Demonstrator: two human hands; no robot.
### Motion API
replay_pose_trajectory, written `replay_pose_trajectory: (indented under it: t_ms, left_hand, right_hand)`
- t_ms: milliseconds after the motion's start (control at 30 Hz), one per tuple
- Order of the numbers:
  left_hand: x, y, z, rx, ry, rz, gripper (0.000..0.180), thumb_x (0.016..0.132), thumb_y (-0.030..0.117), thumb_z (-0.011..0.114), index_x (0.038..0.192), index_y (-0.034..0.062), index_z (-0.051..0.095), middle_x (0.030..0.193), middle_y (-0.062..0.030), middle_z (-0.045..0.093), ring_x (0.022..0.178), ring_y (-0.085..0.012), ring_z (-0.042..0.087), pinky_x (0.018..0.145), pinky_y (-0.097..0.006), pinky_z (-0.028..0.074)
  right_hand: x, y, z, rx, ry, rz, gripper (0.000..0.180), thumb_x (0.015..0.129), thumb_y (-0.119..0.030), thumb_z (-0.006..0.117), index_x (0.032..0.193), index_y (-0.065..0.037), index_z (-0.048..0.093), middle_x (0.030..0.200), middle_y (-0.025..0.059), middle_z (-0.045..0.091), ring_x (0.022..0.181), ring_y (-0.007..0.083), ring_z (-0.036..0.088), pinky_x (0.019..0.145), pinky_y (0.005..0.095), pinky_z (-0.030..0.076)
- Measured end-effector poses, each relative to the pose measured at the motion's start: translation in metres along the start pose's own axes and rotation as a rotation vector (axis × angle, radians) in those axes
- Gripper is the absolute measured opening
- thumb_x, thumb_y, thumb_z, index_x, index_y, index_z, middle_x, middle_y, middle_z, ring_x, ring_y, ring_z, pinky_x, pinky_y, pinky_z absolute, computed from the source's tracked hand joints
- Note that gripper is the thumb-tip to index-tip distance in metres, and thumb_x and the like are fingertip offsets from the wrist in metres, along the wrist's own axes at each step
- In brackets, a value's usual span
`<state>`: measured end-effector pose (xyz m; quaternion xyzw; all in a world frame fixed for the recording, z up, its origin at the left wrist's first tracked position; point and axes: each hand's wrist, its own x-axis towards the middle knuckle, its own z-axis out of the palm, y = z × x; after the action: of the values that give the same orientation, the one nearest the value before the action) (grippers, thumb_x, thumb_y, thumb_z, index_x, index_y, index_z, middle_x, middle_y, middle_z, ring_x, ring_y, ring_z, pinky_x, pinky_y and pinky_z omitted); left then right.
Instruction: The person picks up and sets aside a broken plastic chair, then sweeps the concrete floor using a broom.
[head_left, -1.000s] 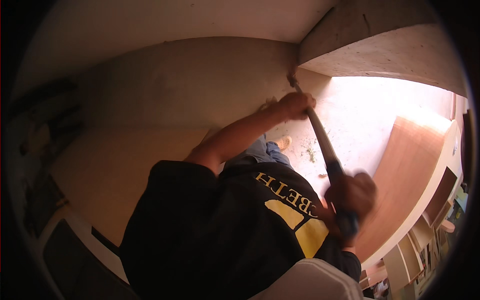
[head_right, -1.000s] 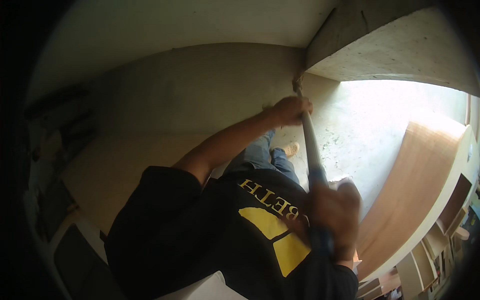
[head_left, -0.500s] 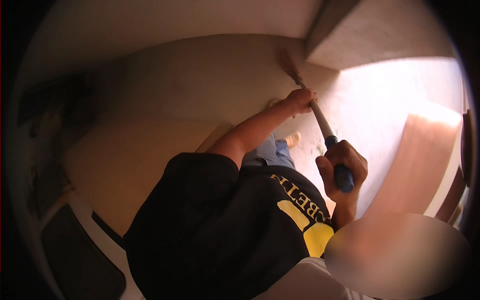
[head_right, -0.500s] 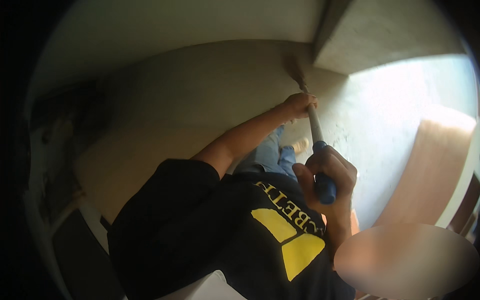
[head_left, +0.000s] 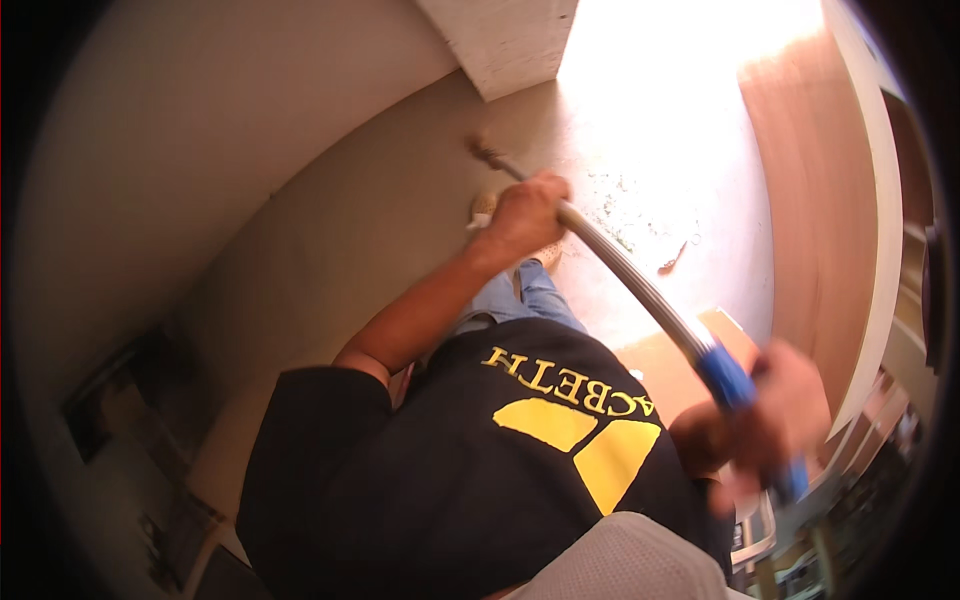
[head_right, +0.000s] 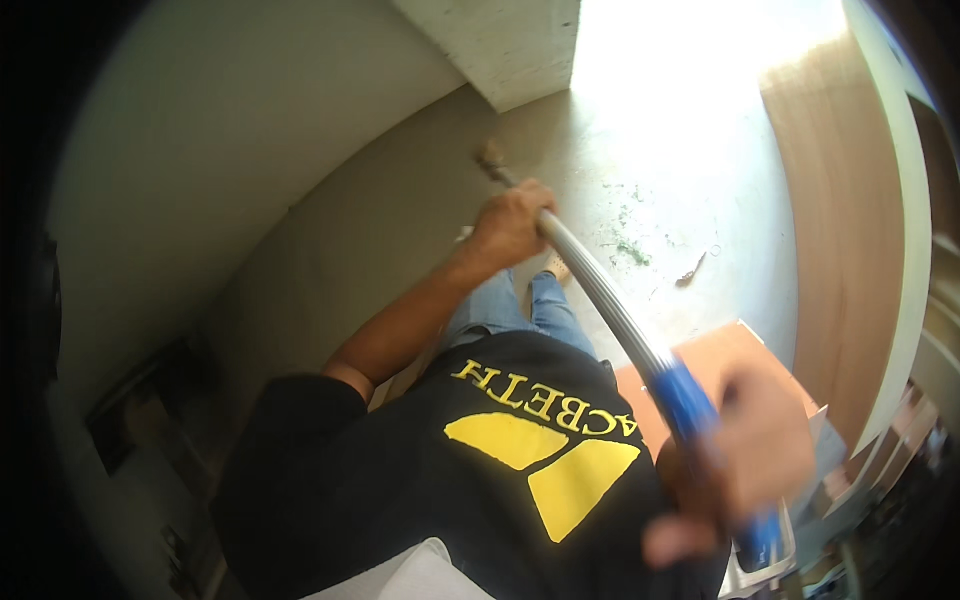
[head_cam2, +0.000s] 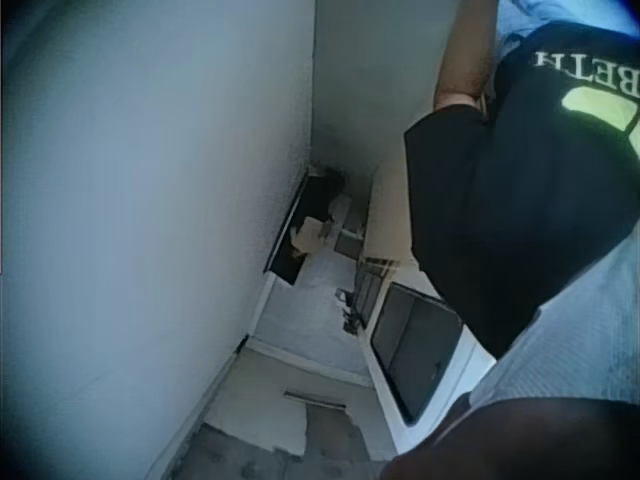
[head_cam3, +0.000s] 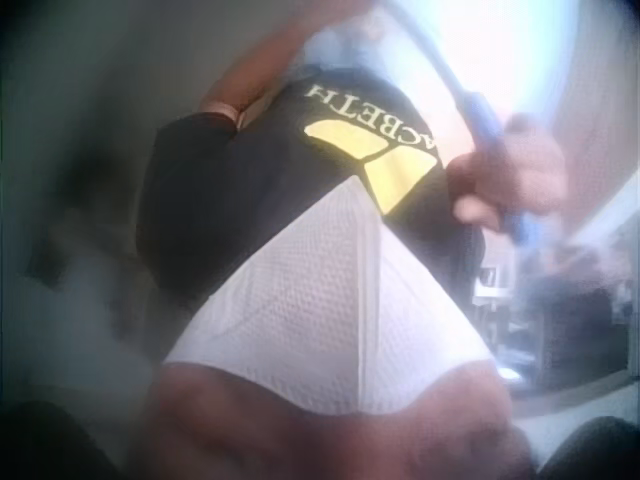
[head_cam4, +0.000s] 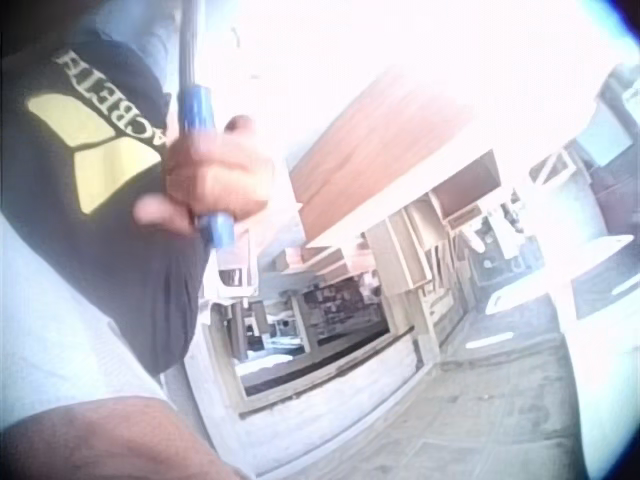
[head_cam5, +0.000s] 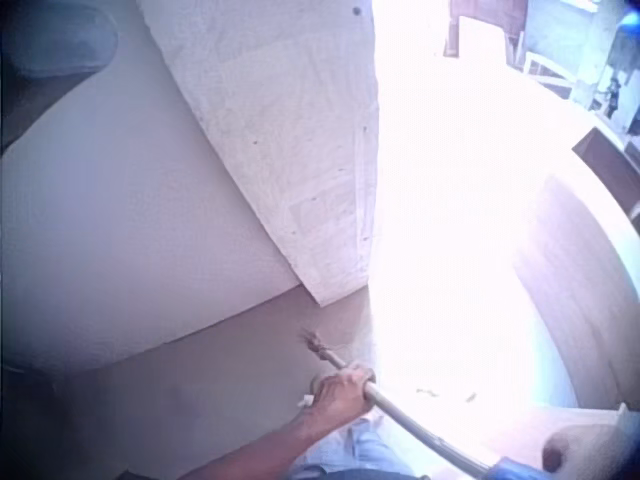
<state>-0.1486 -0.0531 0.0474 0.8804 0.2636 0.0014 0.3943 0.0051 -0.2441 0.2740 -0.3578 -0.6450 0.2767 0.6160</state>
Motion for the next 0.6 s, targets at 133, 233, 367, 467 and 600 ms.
replay_pose_trajectory:
  t_ms: [133,233,367,467,600]
  left_hand:
    - [0.077,-0.073,0.069,0.19,-0.099,0.064,0.017,0.073,0.014,0.076,0.088,0.0122,0.068,0.101,-0.008,0.065,0.092,-0.0298,0.067,0.084,-0.041,0.054]
    - [0.098,-0.028,0.092,0.135,-0.09,0.162,0.02,0.073,0.014,0.075,0.092,0.0124,0.07,0.102,-0.0083,0.065,0.096,-0.0295,0.067,0.086,-0.041,0.053]
    - [0.093,0.035,0.101,0.251,-0.269,0.258,0.023,0.078,0.021,0.073,0.098,0.0113,0.069,0.106,-0.0109,0.064,0.1,-0.0326,0.066,0.087,-0.043,0.052]
    - [0.081,0.071,0.092,0.261,-0.416,0.405,0.031,0.08,0.028,0.072,0.101,0.0071,0.064,0.108,-0.0154,0.061,0.095,-0.0357,0.065,0.085,-0.045,0.051]
    - [0.066,0.125,0.09,0.277,-0.685,0.544,0.031,0.075,0.027,0.071,0.096,0.0059,0.062,0.104,-0.0158,0.06,0.092,-0.036,0.065,0.081,-0.045,0.051]
  right_hand:
    - [-0.013,0.053,0.018,-0.15,0.338,0.476,0.027,0.073,-0.006,0.081,0.066,-0.005,0.055,0.061,0.0074,0.058,0.056,0.0189,0.059,0.054,0.0287,0.043]
    - [-0.043,0.034,0.016,-0.274,0.38,0.428,0.022,0.077,-0.003,0.079,0.072,-0.003,0.057,0.062,0.0075,0.058,0.056,0.0186,0.056,0.054,0.0296,0.043]
    - [-0.106,-0.019,0.023,-0.221,0.915,0.292,0.033,0.074,-0.02,0.084,0.078,-0.006,0.055,0.069,0.0064,0.057,0.062,0.0165,0.055,0.058,0.0272,0.041]
    - [-0.131,-0.035,0.041,-0.368,1.331,0.011,0.048,0.078,-0.041,0.082,0.092,-0.006,0.051,0.077,0.0082,0.05,0.071,0.0143,0.049,0.065,0.0263,0.039]
    - [-0.167,-0.079,0.078,-0.286,1.506,-0.173,0.045,0.09,-0.047,0.069,0.081,-0.011,0.044,0.065,0.0002,0.041,0.058,0.0076,0.041,0.063,0.0219,0.036]
